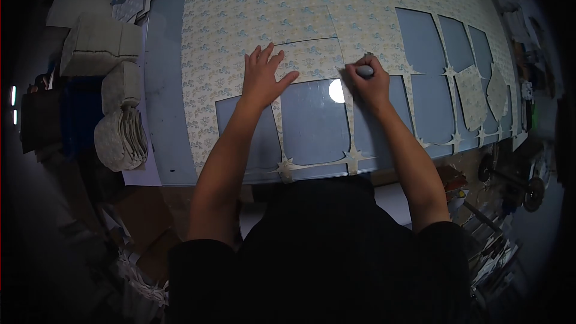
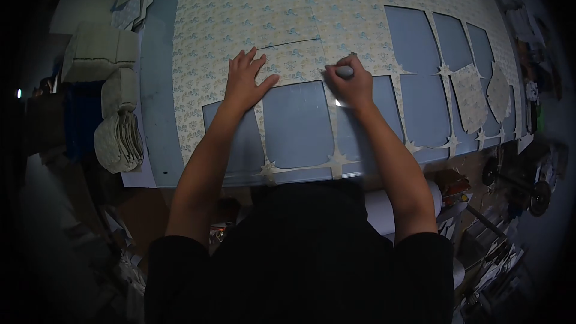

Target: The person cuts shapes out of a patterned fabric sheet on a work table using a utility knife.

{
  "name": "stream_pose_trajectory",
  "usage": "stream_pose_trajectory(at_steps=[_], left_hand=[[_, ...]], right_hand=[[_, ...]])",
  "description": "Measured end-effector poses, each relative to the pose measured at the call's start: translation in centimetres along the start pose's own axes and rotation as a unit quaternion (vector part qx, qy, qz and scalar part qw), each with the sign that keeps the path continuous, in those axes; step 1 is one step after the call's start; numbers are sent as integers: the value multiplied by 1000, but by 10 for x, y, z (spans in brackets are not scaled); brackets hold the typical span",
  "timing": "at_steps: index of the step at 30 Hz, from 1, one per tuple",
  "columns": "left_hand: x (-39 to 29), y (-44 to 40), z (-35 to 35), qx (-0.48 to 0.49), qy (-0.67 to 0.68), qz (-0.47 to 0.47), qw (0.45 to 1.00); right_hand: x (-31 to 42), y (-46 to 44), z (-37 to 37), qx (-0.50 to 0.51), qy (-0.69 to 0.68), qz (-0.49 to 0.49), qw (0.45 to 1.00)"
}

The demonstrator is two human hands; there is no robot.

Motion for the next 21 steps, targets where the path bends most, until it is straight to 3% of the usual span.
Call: stream_pose_trajectory(at_steps=[1, 6, 8, 10, 13, 17, 21], left_hand=[[-2, -4, 3, -3, -39, -10, 999], [-19, -45, 15, 40, -145, -64, 987], [-22, -65, 3, 202, -89, 37, 975], [-35, -80, -3, 181, -86, 25, 979], [-52, -97, -10, 174, -126, 23, 976], [-51, -109, -22, 215, -165, 52, 961], [-51, -111, -22, 197, -128, 69, 970]], right_hand=[[10, 2, 9, -57, 44, 94, 993], [44, 9, 37, -6, 88, 54, 995], [47, 11, 38, -7, 136, 25, 990], [57, 14, 31, 30, 147, 86, 985], [59, 16, 18, 111, 191, 73, 973], [53, 17, 8, 135, 237, 57, 960], [52, 18, 1, 143, 250, 84, 954]])
Point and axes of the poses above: each hand's wrist, its own y-axis away from the middle knuckle, its own z-axis out of the back of the hand, x = y × z, the point moved 7 cm from there along -y, towards the middle knuckle, and after that the axes turned 12 degrees about -z, right-handed, at the moved point
